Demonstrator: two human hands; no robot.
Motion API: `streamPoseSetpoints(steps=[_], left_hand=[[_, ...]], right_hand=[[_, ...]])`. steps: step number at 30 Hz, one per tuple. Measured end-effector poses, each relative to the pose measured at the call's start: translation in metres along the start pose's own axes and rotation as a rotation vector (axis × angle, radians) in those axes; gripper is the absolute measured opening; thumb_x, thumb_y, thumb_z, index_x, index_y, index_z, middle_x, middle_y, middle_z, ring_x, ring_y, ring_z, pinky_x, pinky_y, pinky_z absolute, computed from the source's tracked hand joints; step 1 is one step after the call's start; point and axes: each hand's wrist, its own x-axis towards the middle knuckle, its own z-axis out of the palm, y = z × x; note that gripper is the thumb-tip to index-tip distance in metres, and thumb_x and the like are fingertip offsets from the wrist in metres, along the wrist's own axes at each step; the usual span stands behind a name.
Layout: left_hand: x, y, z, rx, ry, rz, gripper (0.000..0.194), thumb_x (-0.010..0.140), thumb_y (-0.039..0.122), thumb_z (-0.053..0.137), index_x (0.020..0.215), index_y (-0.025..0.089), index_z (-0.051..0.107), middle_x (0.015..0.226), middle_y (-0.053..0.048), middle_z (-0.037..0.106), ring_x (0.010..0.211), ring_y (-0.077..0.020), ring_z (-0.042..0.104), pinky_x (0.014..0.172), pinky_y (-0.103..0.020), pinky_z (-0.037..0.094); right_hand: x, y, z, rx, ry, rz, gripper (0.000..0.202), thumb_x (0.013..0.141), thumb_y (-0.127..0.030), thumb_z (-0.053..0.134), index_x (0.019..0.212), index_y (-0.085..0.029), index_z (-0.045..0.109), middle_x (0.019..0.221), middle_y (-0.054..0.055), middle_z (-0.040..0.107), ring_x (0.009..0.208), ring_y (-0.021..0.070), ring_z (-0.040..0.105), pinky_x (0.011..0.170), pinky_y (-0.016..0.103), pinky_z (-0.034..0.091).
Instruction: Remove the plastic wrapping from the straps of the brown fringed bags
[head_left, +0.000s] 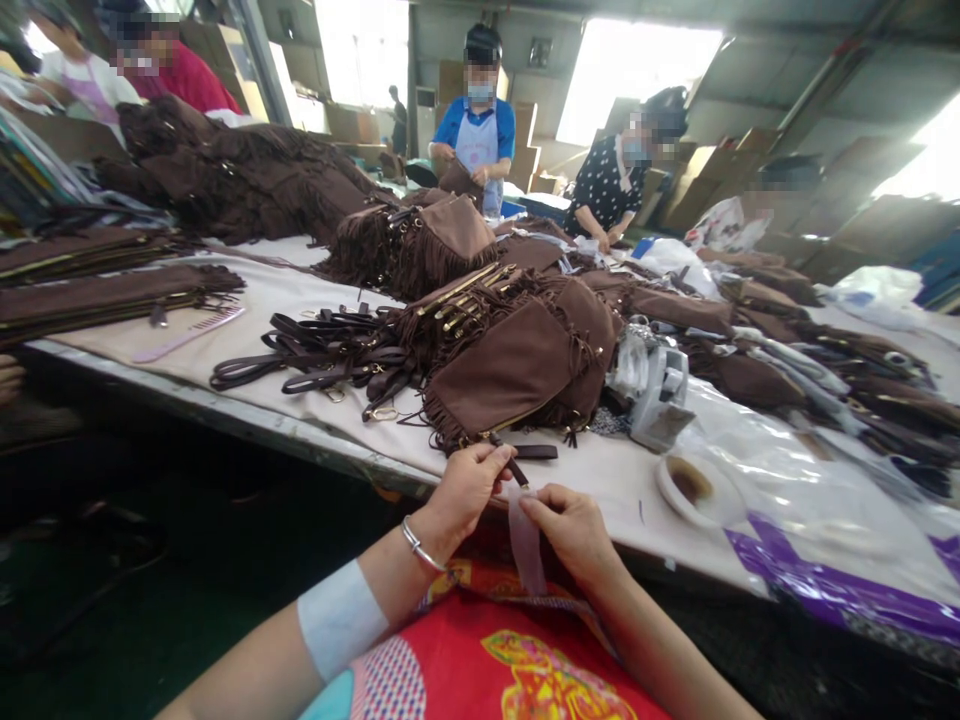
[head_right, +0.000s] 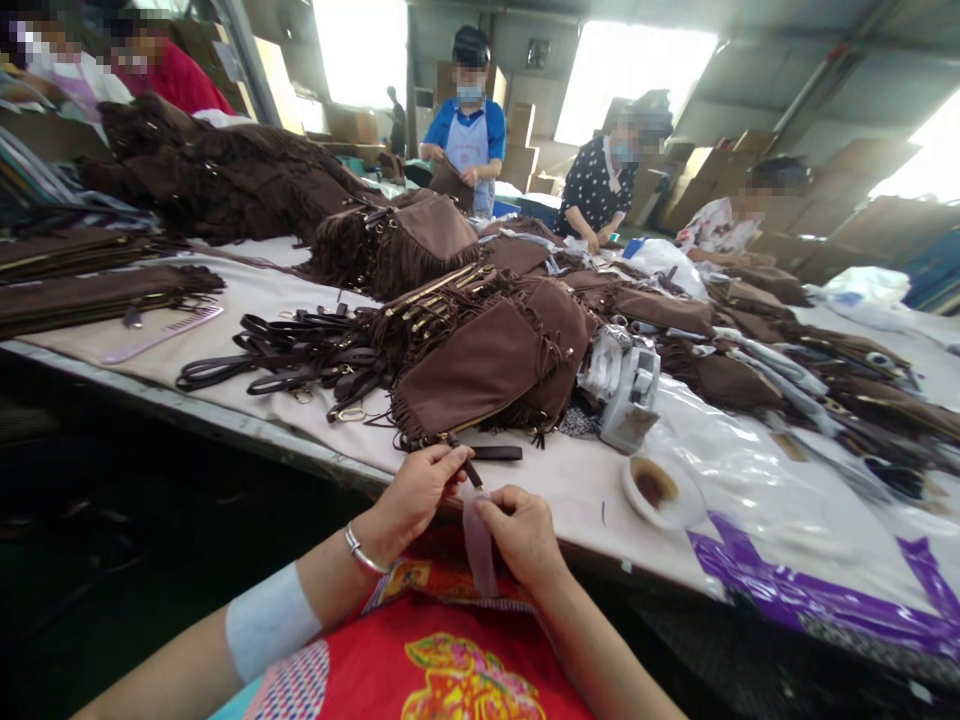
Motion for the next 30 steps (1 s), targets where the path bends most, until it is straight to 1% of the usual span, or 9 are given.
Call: streamPoseSetpoints(steps=[4,6,11,14,18,20,22,27,30], left_hand=[[-0.001,-0.002,-0.005,0.164,-0.008,0.085,0.038,0.076,0.05,0.067,0.064,0.014,0.065,0.058,-0.001,0.058,0.053,-0.011,0.047,0.051,-0.024,0.034],[-0.001,-0.004,-0.006,0.202,-0.027,0.114,0.04,0.078,0.051,0.065,0.059,0.015,0.062,0.056,0.0,0.056,0.053,-0.0111,0.047,0.052,-0.024,0.034],[-0.005,-0.006,-0.006,0.137,-0.17,0.001,0.03,0.078,0.043,0.067,0.067,0.014,0.066,0.063,-0.003,0.063,0.059,-0.0153,0.057,0.057,-0.026,0.043],[-0.01,-0.003,-0.009,-0.012,-0.194,-0.076,0.023,0.08,0.036,0.066,0.075,0.013,0.067,0.074,-0.007,0.068,0.066,-0.0185,0.063,0.064,-0.03,0.05],[-0.015,-0.003,-0.016,-0.365,-0.102,-0.229,0.016,0.081,0.027,0.066,0.088,0.012,0.063,0.09,-0.012,0.07,0.081,-0.0217,0.068,0.073,-0.035,0.055],[-0.014,-0.004,-0.018,-0.504,-0.016,-0.241,0.016,0.081,0.025,0.067,0.091,0.014,0.062,0.094,-0.011,0.069,0.083,-0.0208,0.068,0.073,-0.033,0.055],[-0.012,-0.004,-0.017,-0.6,0.017,-0.214,0.017,0.08,0.024,0.069,0.093,0.015,0.061,0.096,-0.009,0.069,0.085,-0.0192,0.068,0.072,-0.03,0.055],[-0.005,0.002,-0.009,-0.787,0.134,-0.292,0.02,0.082,0.033,0.068,0.091,0.017,0.061,0.087,-0.005,0.068,0.077,-0.0164,0.067,0.066,-0.027,0.055],[-0.002,0.006,-0.007,-0.799,0.201,-0.311,0.014,0.083,0.028,0.066,0.088,0.016,0.06,0.08,-0.005,0.067,0.07,-0.0147,0.065,0.062,-0.026,0.053]], right_hand=[[0.002,0.001,-0.002,0.047,-0.047,0.014,0.027,0.076,-0.043,0.066,0.073,-0.018,0.076,0.068,0.003,0.071,0.063,0.0189,0.059,0.06,0.028,0.043],[0.004,0.0,-0.003,0.043,-0.042,-0.003,0.027,0.076,-0.042,0.066,0.075,-0.018,0.077,0.069,0.003,0.072,0.065,0.0189,0.059,0.061,0.027,0.043],[0.017,-0.005,0.004,0.1,-0.057,0.0,0.035,0.077,-0.047,0.063,0.063,-0.016,0.072,0.058,0.002,0.067,0.055,0.0162,0.055,0.054,0.026,0.039],[0.022,-0.006,0.007,0.188,-0.071,0.038,0.037,0.075,-0.049,0.065,0.064,-0.014,0.072,0.057,0.003,0.067,0.051,0.0157,0.054,0.051,0.026,0.038],[0.024,-0.007,0.009,0.253,-0.09,0.083,0.038,0.074,-0.051,0.067,0.068,-0.014,0.072,0.059,0.005,0.069,0.051,0.0167,0.056,0.05,0.026,0.039],[0.025,-0.008,0.009,0.208,-0.08,0.067,0.037,0.074,-0.05,0.066,0.069,-0.014,0.074,0.061,0.005,0.07,0.052,0.0174,0.057,0.051,0.026,0.04],[0.028,-0.01,0.009,0.097,-0.054,0.005,0.036,0.077,-0.048,0.064,0.069,-0.015,0.074,0.062,0.005,0.071,0.056,0.0183,0.059,0.053,0.026,0.041],[0.036,-0.019,0.01,-0.173,0.014,-0.193,0.034,0.082,-0.044,0.057,0.073,-0.017,0.076,0.069,0.005,0.072,0.066,0.0195,0.062,0.062,0.027,0.043],[0.041,-0.024,0.013,-0.218,0.04,-0.231,0.036,0.083,-0.044,0.055,0.074,-0.017,0.076,0.071,0.006,0.072,0.068,0.0201,0.063,0.062,0.027,0.043]])
